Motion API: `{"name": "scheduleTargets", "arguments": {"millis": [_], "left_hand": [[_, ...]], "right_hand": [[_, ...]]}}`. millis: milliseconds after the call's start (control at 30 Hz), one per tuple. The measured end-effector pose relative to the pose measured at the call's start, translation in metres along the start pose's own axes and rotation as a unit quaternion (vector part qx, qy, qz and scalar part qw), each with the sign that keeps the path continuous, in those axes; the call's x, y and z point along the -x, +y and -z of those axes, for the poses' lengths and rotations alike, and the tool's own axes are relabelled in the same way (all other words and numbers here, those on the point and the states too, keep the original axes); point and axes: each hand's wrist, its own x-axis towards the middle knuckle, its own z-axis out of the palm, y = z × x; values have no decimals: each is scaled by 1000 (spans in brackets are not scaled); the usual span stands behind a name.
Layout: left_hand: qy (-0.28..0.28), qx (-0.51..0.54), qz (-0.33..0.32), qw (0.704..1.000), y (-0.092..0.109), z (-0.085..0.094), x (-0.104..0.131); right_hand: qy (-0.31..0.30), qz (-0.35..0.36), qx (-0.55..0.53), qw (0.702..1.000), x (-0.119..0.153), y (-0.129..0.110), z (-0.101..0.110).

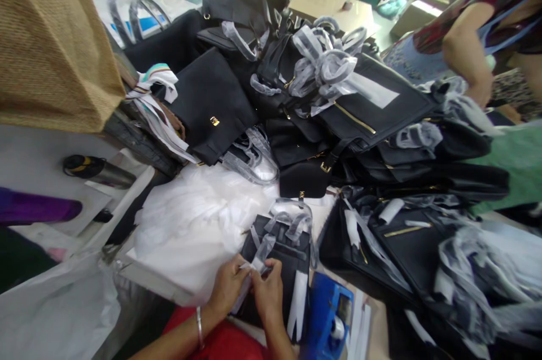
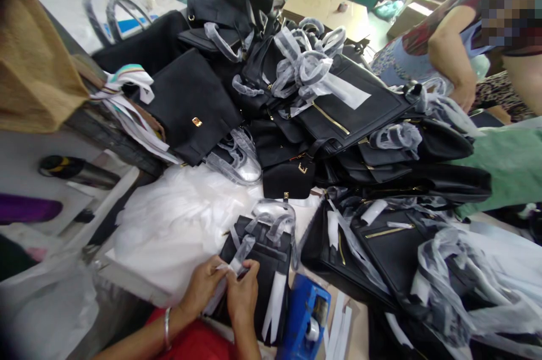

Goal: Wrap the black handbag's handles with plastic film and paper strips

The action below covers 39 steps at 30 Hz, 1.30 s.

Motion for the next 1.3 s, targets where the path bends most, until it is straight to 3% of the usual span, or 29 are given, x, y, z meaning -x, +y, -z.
{"name": "scheduleTargets", "arguments": {"millis": [200, 400, 600, 733, 900, 1067, 1300], "left_hand": [[-43, -27, -52, 997, 3, 7, -1], [-48, -36, -44, 997, -4, 8, -5], [-47, -47, -41, 997, -6, 6, -3], [-53, -65, -55, 995, 1, 7, 4], [-103, -92, -87, 987, 6, 13, 18], [-139, -90, -123, 979, 2, 16, 23], [-138, -110, -145, 974, 3, 13, 24]], "right_hand": [[-7, 2, 3, 1000, -1, 2, 0], [2, 19, -8, 1000, 1, 2, 0], [-34, 12, -27, 999, 0, 3, 2], [-23, 10, 1, 1000, -2, 0, 2], [-14, 38, 24, 999, -5, 5, 0], [-62, 39, -61, 995, -5, 12, 2], [-113, 12, -144, 983, -5, 13, 3]]}}
